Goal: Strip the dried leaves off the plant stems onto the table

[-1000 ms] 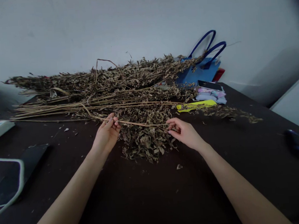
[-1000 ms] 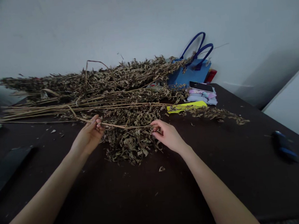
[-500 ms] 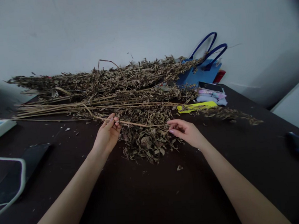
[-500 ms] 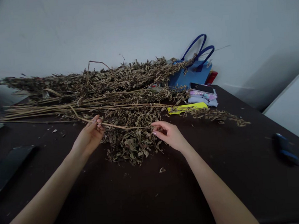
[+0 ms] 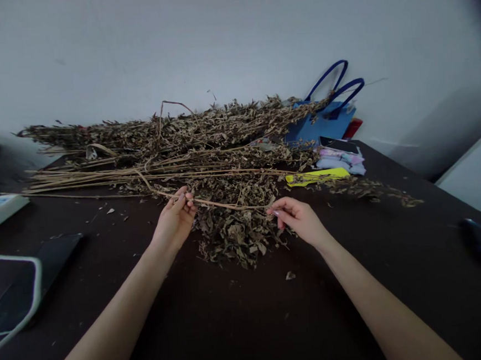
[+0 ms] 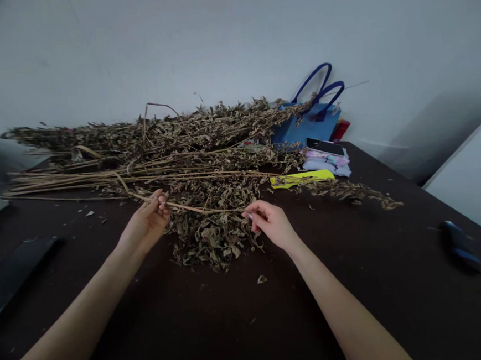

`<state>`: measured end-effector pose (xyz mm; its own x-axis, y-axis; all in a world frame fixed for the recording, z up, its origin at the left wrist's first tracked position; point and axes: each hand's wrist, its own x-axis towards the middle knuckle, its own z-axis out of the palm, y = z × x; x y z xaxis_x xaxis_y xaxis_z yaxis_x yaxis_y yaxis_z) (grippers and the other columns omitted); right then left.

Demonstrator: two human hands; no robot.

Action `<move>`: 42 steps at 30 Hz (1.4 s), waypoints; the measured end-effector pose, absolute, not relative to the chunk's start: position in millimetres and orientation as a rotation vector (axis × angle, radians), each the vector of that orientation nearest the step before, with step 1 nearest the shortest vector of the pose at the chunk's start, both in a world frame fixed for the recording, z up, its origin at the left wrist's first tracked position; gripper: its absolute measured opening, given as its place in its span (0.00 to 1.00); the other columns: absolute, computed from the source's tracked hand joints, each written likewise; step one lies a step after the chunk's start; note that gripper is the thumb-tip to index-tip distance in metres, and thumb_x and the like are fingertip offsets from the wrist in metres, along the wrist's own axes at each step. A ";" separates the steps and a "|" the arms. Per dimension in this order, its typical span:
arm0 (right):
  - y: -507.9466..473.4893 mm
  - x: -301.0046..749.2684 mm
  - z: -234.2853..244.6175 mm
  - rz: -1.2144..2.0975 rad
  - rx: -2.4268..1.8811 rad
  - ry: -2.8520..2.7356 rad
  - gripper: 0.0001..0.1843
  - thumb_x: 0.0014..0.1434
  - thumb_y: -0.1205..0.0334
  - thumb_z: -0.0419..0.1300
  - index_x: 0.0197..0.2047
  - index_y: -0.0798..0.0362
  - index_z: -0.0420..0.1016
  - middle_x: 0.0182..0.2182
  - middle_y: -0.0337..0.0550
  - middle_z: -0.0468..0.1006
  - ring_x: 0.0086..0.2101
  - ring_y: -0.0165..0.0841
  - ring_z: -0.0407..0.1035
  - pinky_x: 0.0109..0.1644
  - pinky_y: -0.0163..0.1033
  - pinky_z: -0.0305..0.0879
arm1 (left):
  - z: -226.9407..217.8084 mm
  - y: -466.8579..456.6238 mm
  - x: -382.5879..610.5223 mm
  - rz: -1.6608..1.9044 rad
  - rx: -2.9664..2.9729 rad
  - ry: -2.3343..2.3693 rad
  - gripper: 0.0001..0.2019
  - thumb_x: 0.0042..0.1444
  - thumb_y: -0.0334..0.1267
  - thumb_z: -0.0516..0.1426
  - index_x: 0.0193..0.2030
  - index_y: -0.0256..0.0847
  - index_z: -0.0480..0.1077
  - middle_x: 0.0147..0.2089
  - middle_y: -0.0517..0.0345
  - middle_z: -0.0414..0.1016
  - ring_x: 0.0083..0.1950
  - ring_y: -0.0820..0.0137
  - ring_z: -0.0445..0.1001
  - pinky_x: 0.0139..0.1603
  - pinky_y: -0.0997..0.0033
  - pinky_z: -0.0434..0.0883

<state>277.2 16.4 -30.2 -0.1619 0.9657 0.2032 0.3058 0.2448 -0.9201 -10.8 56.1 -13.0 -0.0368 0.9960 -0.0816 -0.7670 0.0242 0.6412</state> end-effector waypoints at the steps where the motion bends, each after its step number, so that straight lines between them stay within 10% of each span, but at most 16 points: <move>1: 16.7 277.0 -30.6 0.969 -1.192 -1.634 0.09 0.56 0.57 0.55 0.37 0.53 0.68 0.35 0.44 0.76 0.21 0.25 0.65 0.27 0.36 0.65 | -12.7 56.0 -10.7 1.508 0.473 0.621 0.11 0.59 0.22 0.46 0.40 0.32 0.68 0.28 0.57 0.70 0.24 0.80 0.67 0.27 0.81 0.69; 19: 16.5 282.8 -25.5 0.364 -1.292 -1.936 0.11 0.61 0.59 0.51 0.39 0.51 0.73 0.36 0.42 0.77 0.36 0.34 0.71 0.42 0.37 0.64 | -17.0 59.3 -11.8 1.510 0.485 0.622 0.10 0.57 0.22 0.48 0.39 0.33 0.69 0.28 0.57 0.70 0.25 0.79 0.68 0.27 0.82 0.69; 42: 21.4 298.2 -22.9 0.397 -1.365 -1.984 0.11 0.61 0.59 0.49 0.38 0.51 0.72 0.31 0.42 0.75 0.30 0.33 0.70 0.38 0.38 0.65 | -19.1 60.0 -12.8 1.522 0.513 0.616 0.10 0.58 0.22 0.49 0.39 0.34 0.69 0.29 0.57 0.70 0.26 0.79 0.68 0.29 0.81 0.69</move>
